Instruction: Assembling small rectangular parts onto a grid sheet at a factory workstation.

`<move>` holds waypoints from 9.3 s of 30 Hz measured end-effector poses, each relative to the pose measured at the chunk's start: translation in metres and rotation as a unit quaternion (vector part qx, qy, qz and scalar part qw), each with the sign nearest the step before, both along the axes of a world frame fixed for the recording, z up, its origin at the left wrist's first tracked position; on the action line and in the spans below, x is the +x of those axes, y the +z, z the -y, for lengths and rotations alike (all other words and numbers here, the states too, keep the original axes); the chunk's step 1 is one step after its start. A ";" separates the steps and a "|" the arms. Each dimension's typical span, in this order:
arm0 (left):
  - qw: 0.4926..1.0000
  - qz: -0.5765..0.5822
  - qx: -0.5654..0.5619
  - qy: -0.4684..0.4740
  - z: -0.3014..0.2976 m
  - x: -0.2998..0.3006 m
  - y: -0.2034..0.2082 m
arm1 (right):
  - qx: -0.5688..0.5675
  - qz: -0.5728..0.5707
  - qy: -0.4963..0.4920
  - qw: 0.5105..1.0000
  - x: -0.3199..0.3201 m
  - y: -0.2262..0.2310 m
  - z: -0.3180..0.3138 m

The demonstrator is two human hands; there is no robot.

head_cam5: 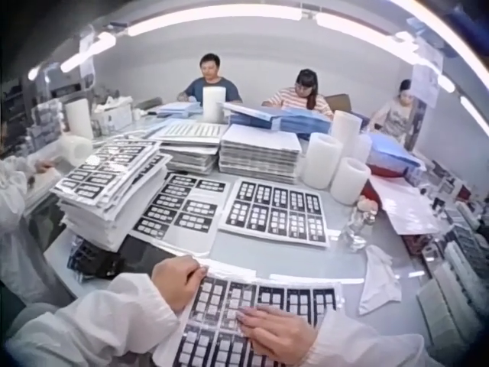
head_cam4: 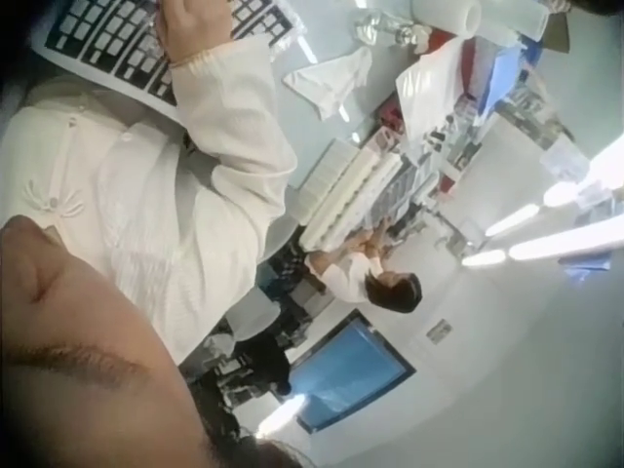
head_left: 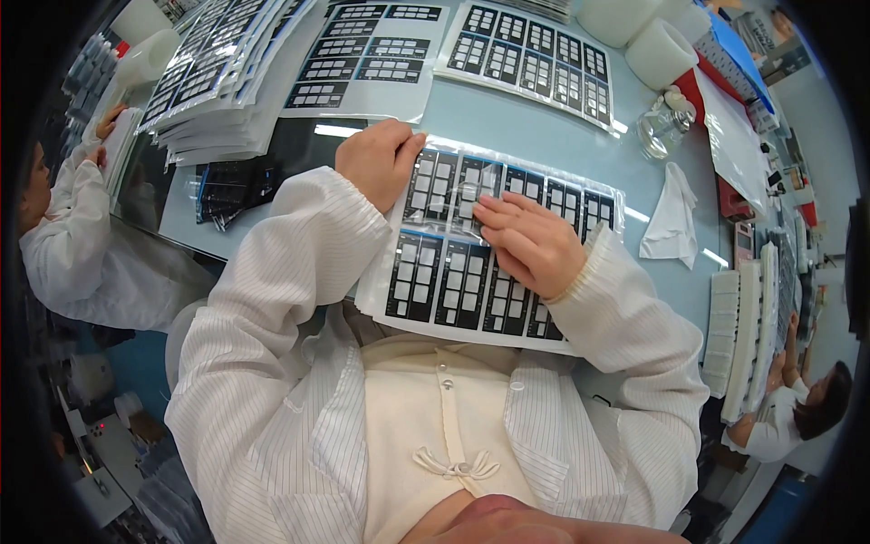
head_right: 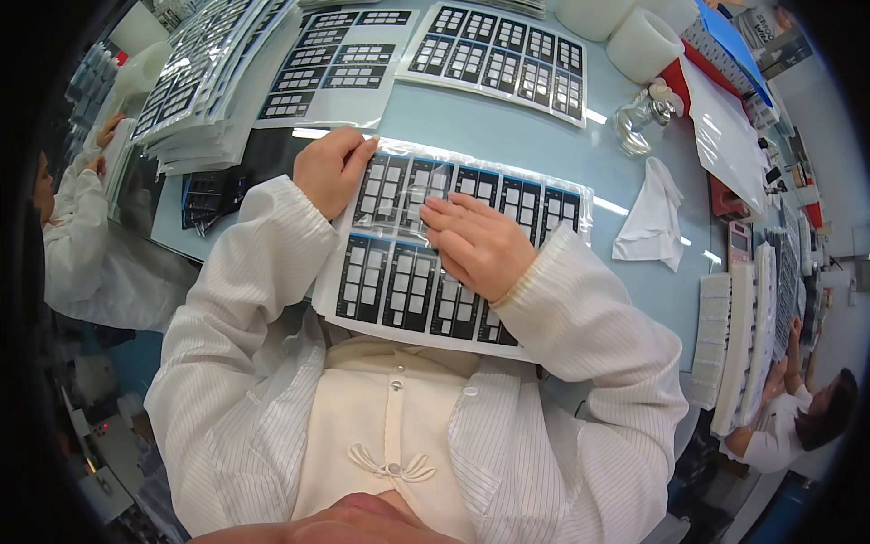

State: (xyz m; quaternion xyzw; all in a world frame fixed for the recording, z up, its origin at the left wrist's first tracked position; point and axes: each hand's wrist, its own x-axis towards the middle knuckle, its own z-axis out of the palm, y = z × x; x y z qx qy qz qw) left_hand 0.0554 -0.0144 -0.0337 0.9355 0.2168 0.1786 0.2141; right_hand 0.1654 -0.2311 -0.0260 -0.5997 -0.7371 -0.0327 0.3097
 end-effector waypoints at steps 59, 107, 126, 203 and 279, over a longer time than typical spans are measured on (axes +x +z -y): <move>0.894 0.082 -0.197 -0.395 0.038 -0.037 0.075 | 0.079 -0.025 -0.293 0.953 -0.055 0.155 0.173; 0.874 0.335 0.190 0.296 -0.069 -0.257 0.054 | 0.026 -0.176 -0.264 0.948 0.098 0.024 0.058; 0.983 0.072 -0.036 -0.163 -0.019 -0.006 0.014 | -0.021 -0.132 -0.283 0.950 0.118 0.003 0.074; 0.542 0.752 -0.287 0.242 -0.130 -0.323 0.047 | 0.007 -0.051 0.164 0.985 -0.132 0.169 -0.186; 0.883 0.153 -0.037 0.442 -0.420 -0.175 0.019 | 0.019 -0.316 -0.377 0.870 0.067 0.036 0.021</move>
